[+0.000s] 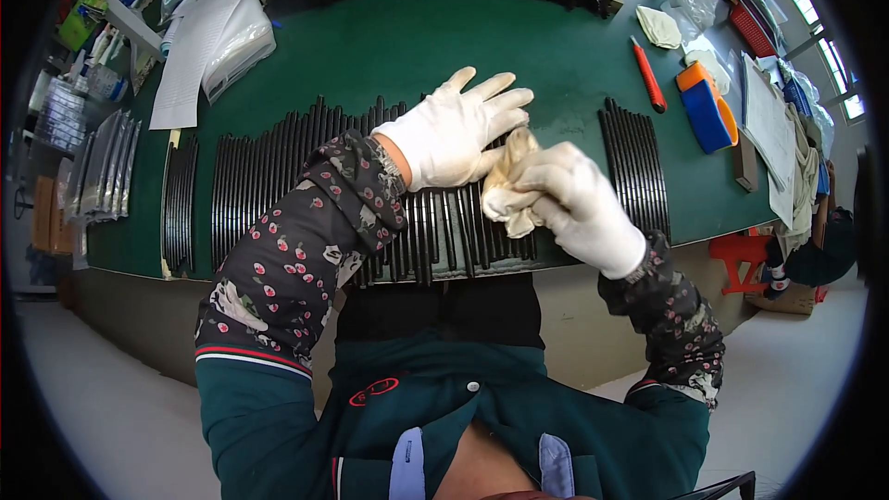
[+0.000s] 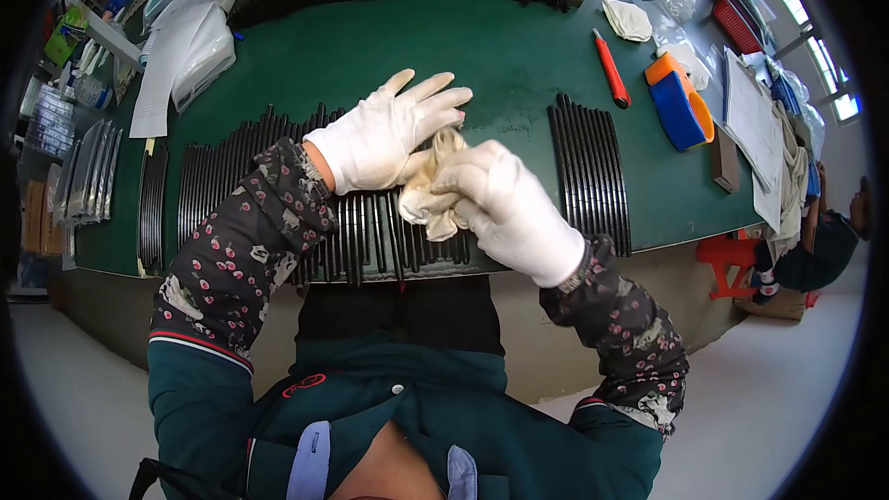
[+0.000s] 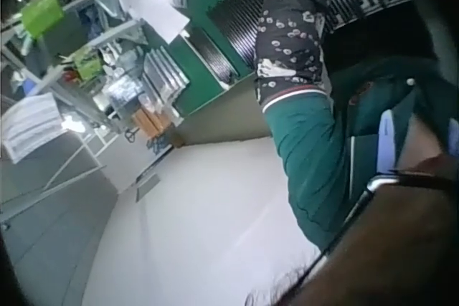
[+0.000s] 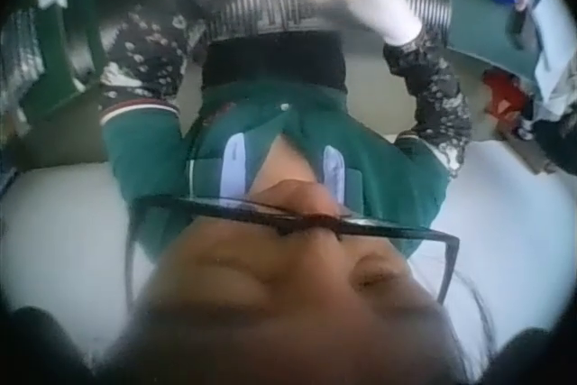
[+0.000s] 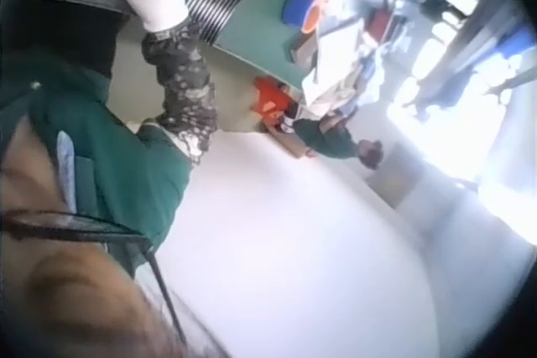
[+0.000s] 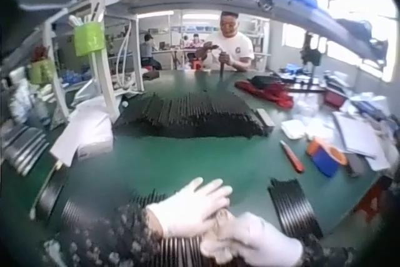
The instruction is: The recorder is cleaning long black industrial rods using a rag at a manufacturing workstation.
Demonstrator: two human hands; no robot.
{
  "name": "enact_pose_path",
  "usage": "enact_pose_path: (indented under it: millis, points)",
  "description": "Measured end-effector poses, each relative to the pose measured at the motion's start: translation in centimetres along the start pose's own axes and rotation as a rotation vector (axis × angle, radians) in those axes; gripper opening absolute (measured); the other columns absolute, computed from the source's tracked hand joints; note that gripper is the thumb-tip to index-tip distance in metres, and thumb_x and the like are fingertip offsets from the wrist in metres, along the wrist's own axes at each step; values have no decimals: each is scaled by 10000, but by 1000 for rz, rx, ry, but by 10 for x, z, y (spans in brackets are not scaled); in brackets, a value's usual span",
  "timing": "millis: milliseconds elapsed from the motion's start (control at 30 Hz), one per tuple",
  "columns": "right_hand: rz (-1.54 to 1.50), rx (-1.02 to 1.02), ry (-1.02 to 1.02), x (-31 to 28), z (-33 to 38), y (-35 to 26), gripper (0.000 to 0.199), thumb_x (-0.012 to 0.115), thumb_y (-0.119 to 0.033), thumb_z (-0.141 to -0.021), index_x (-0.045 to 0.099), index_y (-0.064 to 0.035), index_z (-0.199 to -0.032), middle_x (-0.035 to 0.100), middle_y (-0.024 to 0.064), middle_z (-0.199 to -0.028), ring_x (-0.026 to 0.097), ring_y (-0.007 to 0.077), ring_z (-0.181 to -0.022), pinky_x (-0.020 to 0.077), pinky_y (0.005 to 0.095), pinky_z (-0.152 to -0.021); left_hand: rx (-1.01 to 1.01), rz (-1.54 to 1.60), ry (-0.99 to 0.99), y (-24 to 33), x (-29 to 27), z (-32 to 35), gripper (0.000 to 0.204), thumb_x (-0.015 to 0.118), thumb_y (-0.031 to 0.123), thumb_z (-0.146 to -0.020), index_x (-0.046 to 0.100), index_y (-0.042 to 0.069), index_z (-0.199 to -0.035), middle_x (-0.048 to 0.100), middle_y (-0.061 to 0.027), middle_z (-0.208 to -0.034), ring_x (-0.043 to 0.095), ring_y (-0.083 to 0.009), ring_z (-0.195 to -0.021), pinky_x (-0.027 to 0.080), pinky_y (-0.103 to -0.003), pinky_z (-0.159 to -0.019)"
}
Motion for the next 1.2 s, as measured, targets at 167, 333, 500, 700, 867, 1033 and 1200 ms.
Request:
enact_pose_path:
  millis: [167, 333, 500, 700, 867, 1033, 1200]
  points:
    - [-474, -7, -582, 27, 39, -44, 250, 641, 24, -661, 625, -69, -893, 639, 95, -869, 609, 295, -852, 501, 386, -747, -24, 61, -11, 0, -2, 0, 498, 594, 369, -895, 505, 32, -1250, 372, -136, -1462, 306, -318, -1390, 265, -539, -1116]
    - [-256, 98, -72, -63, 49, -25, 181, 682, -61, -783, 587, -62, -936, 657, 76, -972, 608, 254, -844, 488, 358, -763, -17, 52, -66, 4, -5, -4, 517, 609, 371, -888, 500, 24, -1254, 357, -146, -1471, 303, -327, -1390, 244, -549, -1119]
    - [-521, 404, 590, -123, 95, -8, 200, 600, -14, -904, 531, -30, -1091, 600, 131, -1110, 570, 88, -786, 462, 194, -630, 117, 103, 72, 42, -31, -59, 556, 640, 337, -859, 479, 25, -1289, 356, -160, -1469, 309, -327, -1386, 256, -542, -1112]
    - [-357, 484, 769, -141, 119, 8, 335, 667, -105, -877, 552, 1, -1173, 586, 140, -1163, 604, 145, -905, 521, 245, -784, 361, 251, 131, 114, 7, -141, 523, 562, 419, -899, 501, 109, -1315, 425, -88, -1423, 346, -258, -1354, 302, -485, -1092]
    - [-392, 550, 729, -136, 129, 18, 323, 663, -134, -884, 565, 36, -1140, 604, 103, -1086, 543, 70, -702, 419, 175, -570, 341, 181, 51, 115, 37, -140, 503, 507, 453, -927, 522, 141, -1321, 460, -72, -1404, 352, -251, -1355, 266, -493, -1110]
    - [-382, 573, 749, -134, 131, 26, 317, 657, -132, -885, 566, 49, -1129, 605, 84, -1068, 511, 55, -647, 386, 169, -538, 361, 188, -21, 82, 21, -77, 536, 548, 412, -906, 491, 89, -1329, 425, -118, -1424, 334, -297, -1372, 243, -542, -1116]
    - [-449, 454, 581, -121, 103, 23, 268, 509, 119, -819, 564, 20, -1062, 610, 110, -1117, 593, 134, -912, 491, 259, -803, 252, 147, 137, 56, -11, -74, 555, 574, 390, -896, 472, 77, -1342, 431, -118, -1417, 333, -313, -1377, 233, -544, -1124]
Point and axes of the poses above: each hand's wrist, its own z-axis away from the middle knuckle, its own x-axis out of the palm, y = z × x, the point moved 6 cm from there along -z, towards the middle knuckle
